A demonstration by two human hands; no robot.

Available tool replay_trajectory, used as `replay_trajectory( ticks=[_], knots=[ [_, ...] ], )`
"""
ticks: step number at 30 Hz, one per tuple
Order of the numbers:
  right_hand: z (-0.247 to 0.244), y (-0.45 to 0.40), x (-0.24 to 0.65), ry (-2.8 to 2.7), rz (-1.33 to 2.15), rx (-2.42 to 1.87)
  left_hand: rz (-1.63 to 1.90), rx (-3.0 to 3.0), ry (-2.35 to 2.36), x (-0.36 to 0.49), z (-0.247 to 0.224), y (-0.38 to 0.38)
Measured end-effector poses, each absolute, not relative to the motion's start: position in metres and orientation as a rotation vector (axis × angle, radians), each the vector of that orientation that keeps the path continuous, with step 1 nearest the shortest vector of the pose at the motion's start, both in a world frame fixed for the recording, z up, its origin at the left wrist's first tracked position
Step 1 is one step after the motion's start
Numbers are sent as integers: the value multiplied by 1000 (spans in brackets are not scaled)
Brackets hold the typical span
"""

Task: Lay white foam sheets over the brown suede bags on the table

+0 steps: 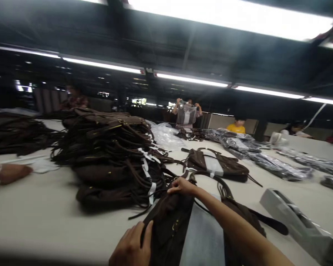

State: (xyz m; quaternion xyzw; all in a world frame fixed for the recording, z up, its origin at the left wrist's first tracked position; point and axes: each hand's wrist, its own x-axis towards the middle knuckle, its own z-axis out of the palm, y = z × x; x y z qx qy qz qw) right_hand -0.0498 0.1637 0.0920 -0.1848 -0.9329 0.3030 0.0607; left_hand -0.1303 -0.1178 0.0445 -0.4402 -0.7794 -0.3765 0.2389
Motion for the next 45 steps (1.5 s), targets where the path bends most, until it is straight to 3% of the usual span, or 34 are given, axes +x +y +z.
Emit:
replay_trajectory(
  ticks=[4, 13, 23, 31, 40, 45],
  knots=[
    [93, 166, -55, -2834, 853, -571, -985, -1094, -2241, -125, 32, -121],
    [129, 161, -79, -2962, 658, -528, -1299, -1029, -2577, -138, 12, -122],
    [135, 171, -47, -3092, 1171, -378, -1542, -868, -2873, -138, 25, -117],
    [136, 164, -40, -3091, 930, -270, -1594, -912, -2907, -138, 31, -118],
    [124, 139, -47, -3181, 191, -367, -1591, -901, -2748, -135, 22, -121],
    [104, 139, -72, -3154, -34, -430, -1504, -933, -2677, -136, 15, -127]
  ],
)
